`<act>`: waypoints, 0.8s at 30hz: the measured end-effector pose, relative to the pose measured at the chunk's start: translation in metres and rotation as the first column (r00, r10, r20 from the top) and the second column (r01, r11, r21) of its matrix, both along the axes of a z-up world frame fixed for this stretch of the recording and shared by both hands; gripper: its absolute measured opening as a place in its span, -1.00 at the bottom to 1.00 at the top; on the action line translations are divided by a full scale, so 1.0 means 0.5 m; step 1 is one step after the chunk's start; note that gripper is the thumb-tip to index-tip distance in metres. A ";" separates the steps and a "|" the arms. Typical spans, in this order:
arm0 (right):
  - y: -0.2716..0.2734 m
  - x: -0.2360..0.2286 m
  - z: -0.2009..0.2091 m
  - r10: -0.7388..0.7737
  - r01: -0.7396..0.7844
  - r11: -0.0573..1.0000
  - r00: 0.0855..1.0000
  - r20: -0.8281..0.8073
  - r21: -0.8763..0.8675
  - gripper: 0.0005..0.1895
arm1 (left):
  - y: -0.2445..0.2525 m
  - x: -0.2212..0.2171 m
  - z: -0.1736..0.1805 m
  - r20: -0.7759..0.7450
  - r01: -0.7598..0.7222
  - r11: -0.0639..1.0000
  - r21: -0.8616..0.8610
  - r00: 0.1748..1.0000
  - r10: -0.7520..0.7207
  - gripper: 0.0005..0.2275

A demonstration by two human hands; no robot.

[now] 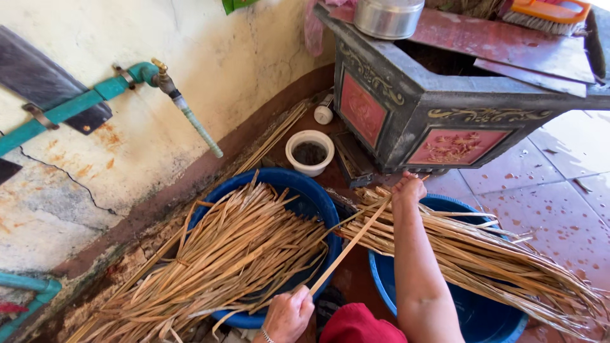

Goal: The person sits on the floor and processes dried sticks by hand. They pull apart bundles, separate individual sticks, and place them into a blue basin. The person handles the sticks one by one, occasionally bundling them together before placing them into the basin.

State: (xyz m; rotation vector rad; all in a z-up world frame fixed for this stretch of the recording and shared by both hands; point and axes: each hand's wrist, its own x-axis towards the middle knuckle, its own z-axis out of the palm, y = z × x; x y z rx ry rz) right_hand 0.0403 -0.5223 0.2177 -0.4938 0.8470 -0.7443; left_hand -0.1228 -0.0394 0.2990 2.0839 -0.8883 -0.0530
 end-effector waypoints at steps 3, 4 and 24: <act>-0.016 -0.021 -0.015 -0.048 0.048 0.999 0.998 -0.042 0.003 -0.77 | 0.050 -0.025 -0.063 -0.037 -0.027 0.999 0.022 0.999 0.028 -0.90; -0.027 -0.034 -0.016 -0.077 0.077 0.997 0.997 -0.023 0.015 -0.81 | 0.070 -0.033 -0.088 -0.045 -0.047 0.997 0.059 0.998 0.050 -0.89; 0.452 -0.050 0.040 0.466 -0.511 0.802 0.859 -0.213 -0.308 -0.74 | 0.166 0.335 -0.412 -0.068 -0.179 0.573 0.799 0.922 0.382 -0.52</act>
